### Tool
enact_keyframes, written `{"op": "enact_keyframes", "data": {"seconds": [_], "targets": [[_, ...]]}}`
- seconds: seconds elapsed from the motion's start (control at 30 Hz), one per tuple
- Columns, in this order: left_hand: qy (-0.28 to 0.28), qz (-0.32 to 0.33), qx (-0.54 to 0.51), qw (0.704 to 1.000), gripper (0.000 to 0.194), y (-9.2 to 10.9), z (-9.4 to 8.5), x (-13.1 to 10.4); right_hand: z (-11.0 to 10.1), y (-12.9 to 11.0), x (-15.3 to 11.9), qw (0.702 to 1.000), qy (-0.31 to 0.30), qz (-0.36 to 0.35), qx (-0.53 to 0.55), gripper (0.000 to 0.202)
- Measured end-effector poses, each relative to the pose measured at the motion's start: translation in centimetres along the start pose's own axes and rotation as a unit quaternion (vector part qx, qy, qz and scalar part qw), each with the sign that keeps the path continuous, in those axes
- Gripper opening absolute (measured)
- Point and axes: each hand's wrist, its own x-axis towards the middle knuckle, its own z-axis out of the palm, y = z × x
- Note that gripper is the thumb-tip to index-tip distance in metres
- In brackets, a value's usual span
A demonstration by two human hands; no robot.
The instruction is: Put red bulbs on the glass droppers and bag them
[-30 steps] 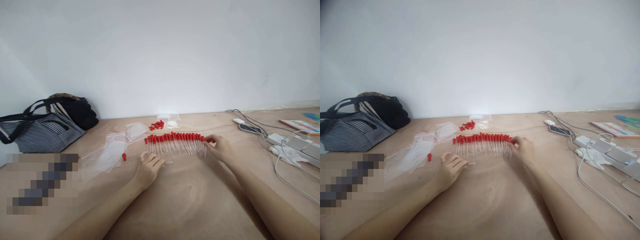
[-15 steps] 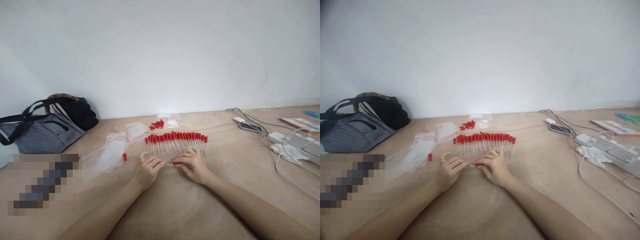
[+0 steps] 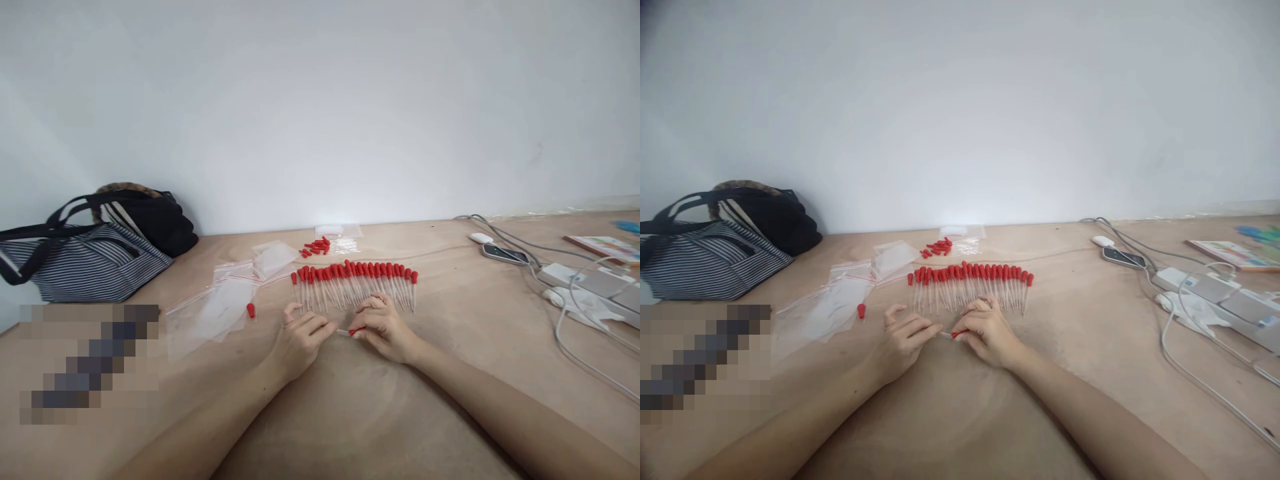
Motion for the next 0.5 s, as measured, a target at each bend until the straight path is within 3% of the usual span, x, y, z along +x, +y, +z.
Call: {"op": "enact_keyframes", "data": {"seconds": [0.17, 0.5], "targets": [[-0.001, 0.002, 0.013, 1.000, 0.030, 0.07, 0.19, -0.04, 0.09, 0.09, -0.01, 1.000, 0.000, -0.019, -0.009, 0.012], [0.001, -0.022, 0.019, 1.000, 0.023, 0.69, 0.02, -0.02, 0.51, -0.37, -0.18, 0.999, 0.030, 0.005, -0.010, 0.008]]}}
